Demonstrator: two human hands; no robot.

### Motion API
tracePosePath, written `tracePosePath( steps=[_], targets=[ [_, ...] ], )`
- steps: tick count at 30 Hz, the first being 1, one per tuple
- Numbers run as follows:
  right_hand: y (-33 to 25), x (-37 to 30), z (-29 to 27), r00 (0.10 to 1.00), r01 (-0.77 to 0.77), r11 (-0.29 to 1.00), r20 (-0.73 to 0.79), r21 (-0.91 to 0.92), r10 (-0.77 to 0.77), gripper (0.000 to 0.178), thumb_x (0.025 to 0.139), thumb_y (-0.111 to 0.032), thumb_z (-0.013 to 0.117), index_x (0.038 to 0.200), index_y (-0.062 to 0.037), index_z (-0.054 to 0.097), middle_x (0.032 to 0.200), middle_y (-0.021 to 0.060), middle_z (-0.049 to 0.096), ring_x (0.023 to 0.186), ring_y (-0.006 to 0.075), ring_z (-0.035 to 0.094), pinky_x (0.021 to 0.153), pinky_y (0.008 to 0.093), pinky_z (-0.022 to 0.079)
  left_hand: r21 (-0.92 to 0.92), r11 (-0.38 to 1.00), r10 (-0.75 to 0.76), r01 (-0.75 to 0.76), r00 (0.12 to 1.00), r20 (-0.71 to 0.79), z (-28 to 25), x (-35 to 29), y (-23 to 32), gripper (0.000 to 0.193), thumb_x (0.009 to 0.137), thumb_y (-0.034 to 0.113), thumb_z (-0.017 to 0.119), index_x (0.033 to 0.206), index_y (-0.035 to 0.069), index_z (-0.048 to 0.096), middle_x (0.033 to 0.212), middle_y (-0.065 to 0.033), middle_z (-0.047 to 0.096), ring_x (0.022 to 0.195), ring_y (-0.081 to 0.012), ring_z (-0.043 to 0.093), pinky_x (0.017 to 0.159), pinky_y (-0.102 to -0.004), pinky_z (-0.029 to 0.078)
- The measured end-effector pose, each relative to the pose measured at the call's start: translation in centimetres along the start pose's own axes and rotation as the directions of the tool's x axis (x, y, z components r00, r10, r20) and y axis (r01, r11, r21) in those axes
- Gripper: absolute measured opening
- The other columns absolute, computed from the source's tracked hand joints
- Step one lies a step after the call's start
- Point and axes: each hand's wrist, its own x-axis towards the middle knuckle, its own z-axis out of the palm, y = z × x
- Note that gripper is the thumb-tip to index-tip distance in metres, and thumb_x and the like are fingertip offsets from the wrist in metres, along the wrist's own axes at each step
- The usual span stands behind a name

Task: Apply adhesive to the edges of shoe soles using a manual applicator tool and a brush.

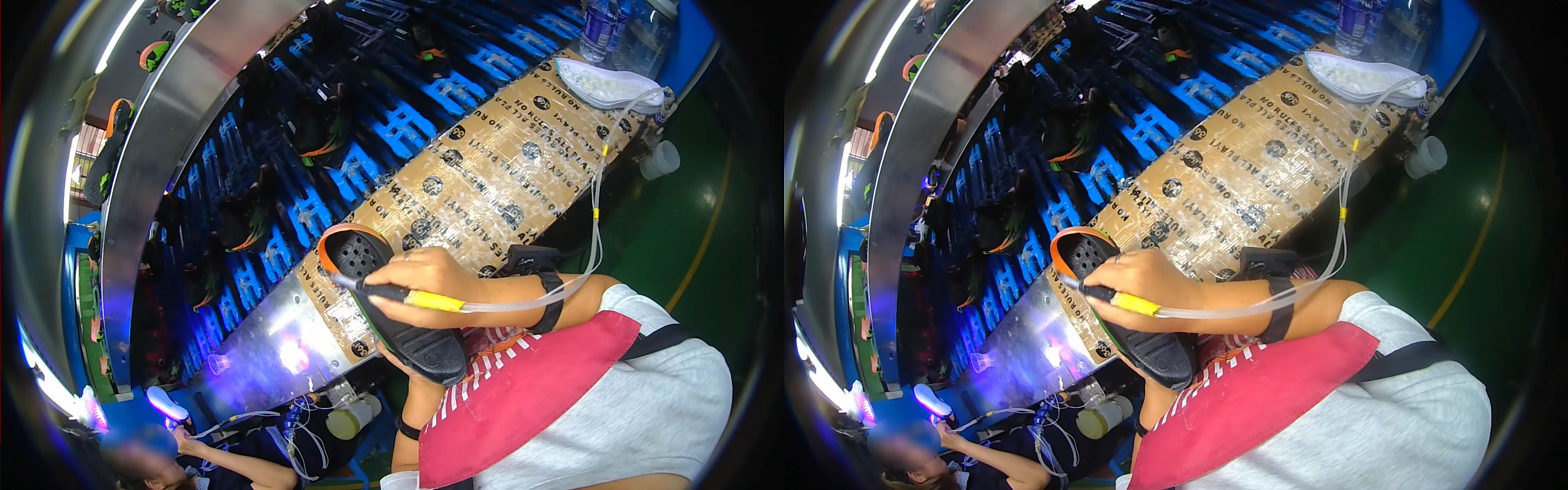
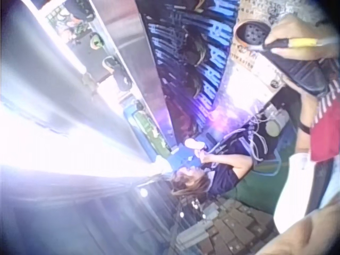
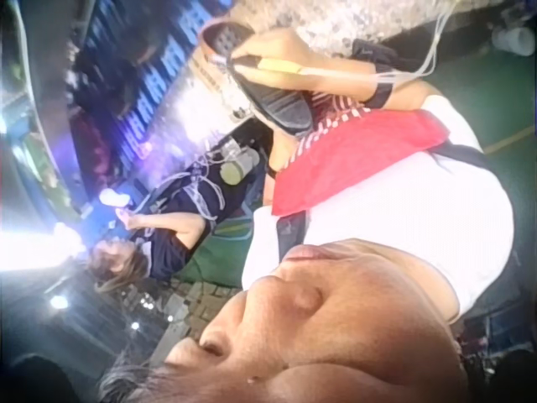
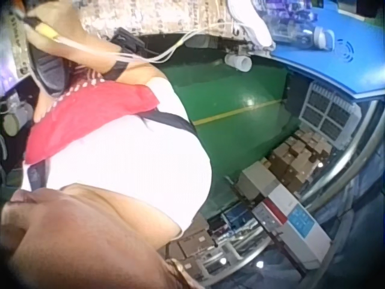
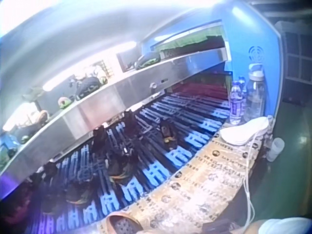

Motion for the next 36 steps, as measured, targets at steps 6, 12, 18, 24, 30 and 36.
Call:
tracePosePath(
  steps=[6,12,18,24,30,36],
  targets=[
    [0.0,-0.4,0.2,0.998,-0.019,0.971,0.049,-0.238,0.031,0.02,0.069,-0.017,0.064,0.083,-0.0051,0.058,0.069,0.0105,0.057,0.066,0.0272,0.059,0.059,0.0359,0.046,-0.461,0.886,-0.026,0.053,0.998,0.063,-0.1,0.0,0.3,0.056,0.085,0.056,0.037,0.126,0.018,0.038,0.138,-0.0142,0.027,0.125,-0.0317,0.027,0.098,-0.0543,0.023],
    [-0.5,-0.5,-0.2,0.982,-0.025,0.991,0.187,0.128,0.001,0.018,0.07,-0.018,0.064,0.081,-0.0045,0.058,0.066,0.0114,0.056,0.064,0.0286,0.058,0.058,0.0376,0.046,-0.983,0.061,-0.005,0.174,0.985,0.174,-0.7,-0.1,0.9,0.051,0.086,0.054,0.038,0.124,0.02,0.041,0.14,-0.016,0.023,0.127,-0.0338,0.025,0.096,-0.0581,0.021],
    [-0.6,-1.1,-0.2,0.995,-0.039,0.986,0.089,-0.162,0.054,0.016,0.07,-0.015,0.064,0.08,-0.0037,0.058,0.066,0.0114,0.056,0.062,0.0291,0.057,0.059,0.0378,0.046,-0.169,0.986,0.033,-0.013,0.992,0.118,0.7,0.5,0.4,0.058,0.083,0.057,0.04,0.127,0.018,0.037,0.138,-0.015,0.027,0.124,-0.0333,0.028,0.097,-0.0548,0.024],
    [-2.1,-2.0,-0.1,0.934,-0.024,0.992,0.356,0.12,-0.021,0.02,0.068,-0.016,0.062,0.085,-0.0045,0.059,0.07,0.0115,0.057,0.071,0.0286,0.058,0.064,0.0392,0.045,-0.131,0.99,0.072,-0.05,0.982,0.174,0.8,1.6,0.8,0.067,0.08,0.06,0.042,0.13,0.017,0.033,0.135,-0.014,0.03,0.121,-0.0329,0.032,0.097,-0.0514,0.027],
    [-1.3,-3.5,0.4,0.944,0.052,0.992,0.329,-0.115,-0.011,0.02,0.069,-0.02,0.06,0.085,-0.0071,0.058,0.069,0.0081,0.057,0.07,0.0258,0.059,0.075,0.04,0.043,-0.163,0.986,0.093,-0.046,0.951,0.296,1.0,2.6,0.6,0.075,0.076,0.063,0.044,0.133,0.016,0.029,0.133,-0.013,0.033,0.117,-0.0325,0.036,0.098,-0.048,0.03],
    [-1.8,-3.0,-0.2,0.933,0.078,0.984,0.337,0.158,-0.128,0.022,0.07,-0.017,0.066,0.089,-0.0071,0.062,0.067,0.0077,0.059,0.06,0.022,0.06,0.06,0.0317,0.049,-0.177,0.98,0.135,-0.09,0.956,0.26,1.4,3.3,1.4,0.081,0.072,0.063,0.053,0.133,0.016,0.029,0.128,-0.0138,0.038,0.111,-0.0346,0.041,0.094,-0.0466,0.036]
  ],
)
